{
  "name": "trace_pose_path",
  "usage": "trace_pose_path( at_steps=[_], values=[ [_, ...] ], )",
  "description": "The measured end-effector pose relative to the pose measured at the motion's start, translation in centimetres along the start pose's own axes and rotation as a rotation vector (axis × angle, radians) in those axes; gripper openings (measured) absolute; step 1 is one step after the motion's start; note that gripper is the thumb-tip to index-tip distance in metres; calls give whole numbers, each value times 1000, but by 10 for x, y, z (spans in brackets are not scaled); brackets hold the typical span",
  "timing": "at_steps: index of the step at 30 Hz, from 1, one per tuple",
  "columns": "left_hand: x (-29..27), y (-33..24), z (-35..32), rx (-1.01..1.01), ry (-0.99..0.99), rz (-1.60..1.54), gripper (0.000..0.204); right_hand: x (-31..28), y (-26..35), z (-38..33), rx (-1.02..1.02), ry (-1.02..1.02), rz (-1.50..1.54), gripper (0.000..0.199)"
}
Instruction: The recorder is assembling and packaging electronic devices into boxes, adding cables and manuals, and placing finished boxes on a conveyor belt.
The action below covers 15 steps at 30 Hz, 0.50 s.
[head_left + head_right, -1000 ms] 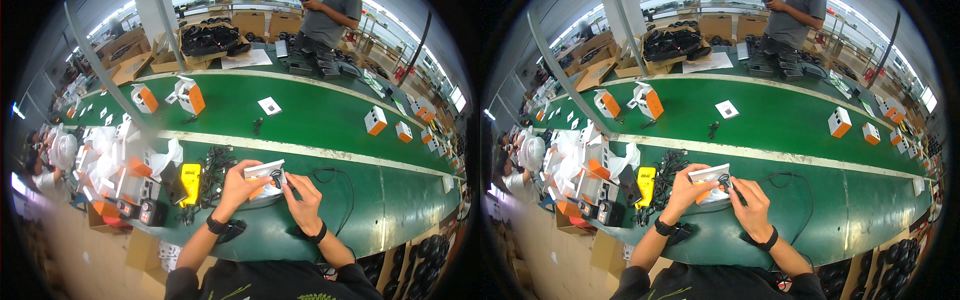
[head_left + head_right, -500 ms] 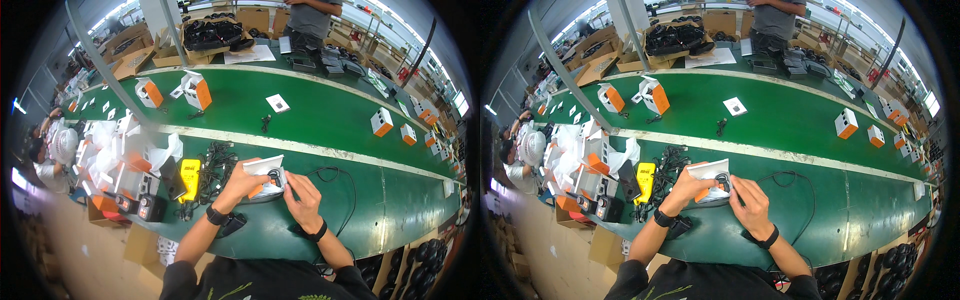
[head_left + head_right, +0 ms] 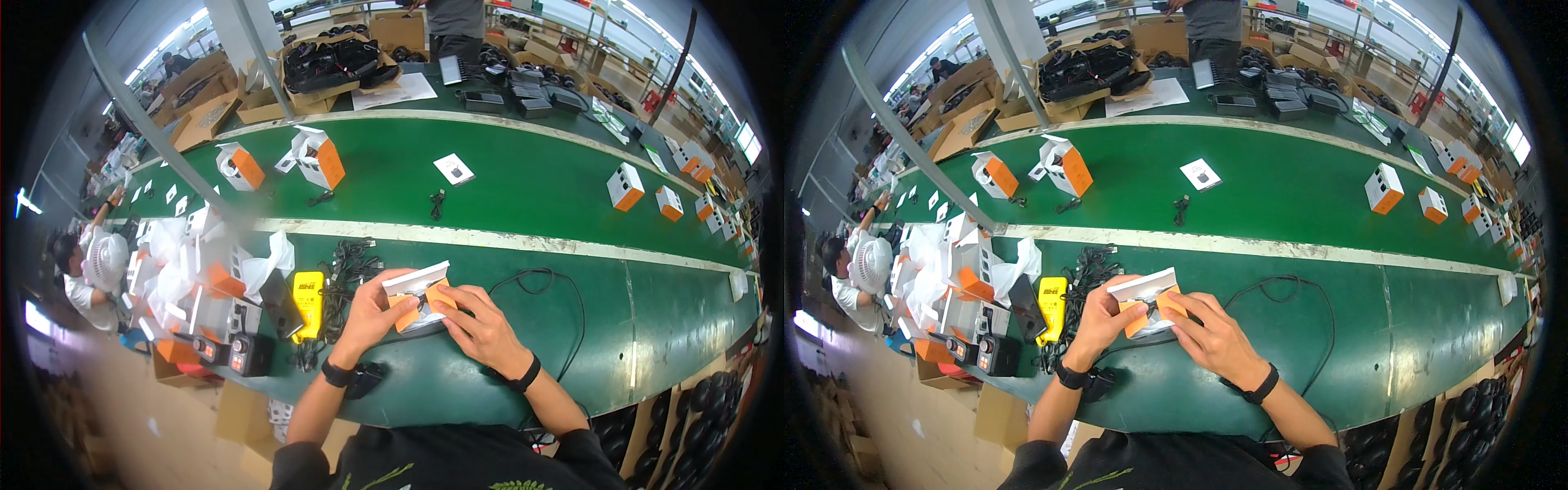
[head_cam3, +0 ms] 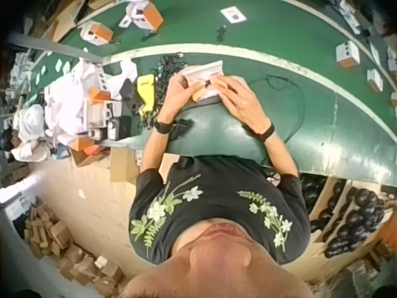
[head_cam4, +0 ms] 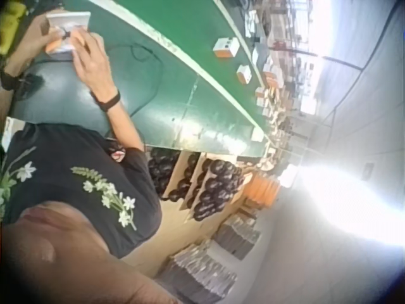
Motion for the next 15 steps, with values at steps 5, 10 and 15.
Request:
trace_pose_path(
  at_steps=[5, 10, 15],
  values=[
    [28, -61, -18, 520, 24, 721, 42, 1, -8, -33, -27, -52, -111, 42],
    [28, -50, -32, 563, -6, 762, 43, -6, 6, -19, 117, -226, 74, 40],
    [25, -47, -31, 551, -41, 798, 38, -3, -3, 0, -121, -28, -115, 37]
  ],
)
Point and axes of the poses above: each hand's wrist, its own z-axis towards the middle knuckle, its own x-axis out of the palm, y = z × x, the point moved 5 cm from there along z, towards the middle knuckle, and after that the axes turned 13 degrees about -x, right-handed, at the moved point
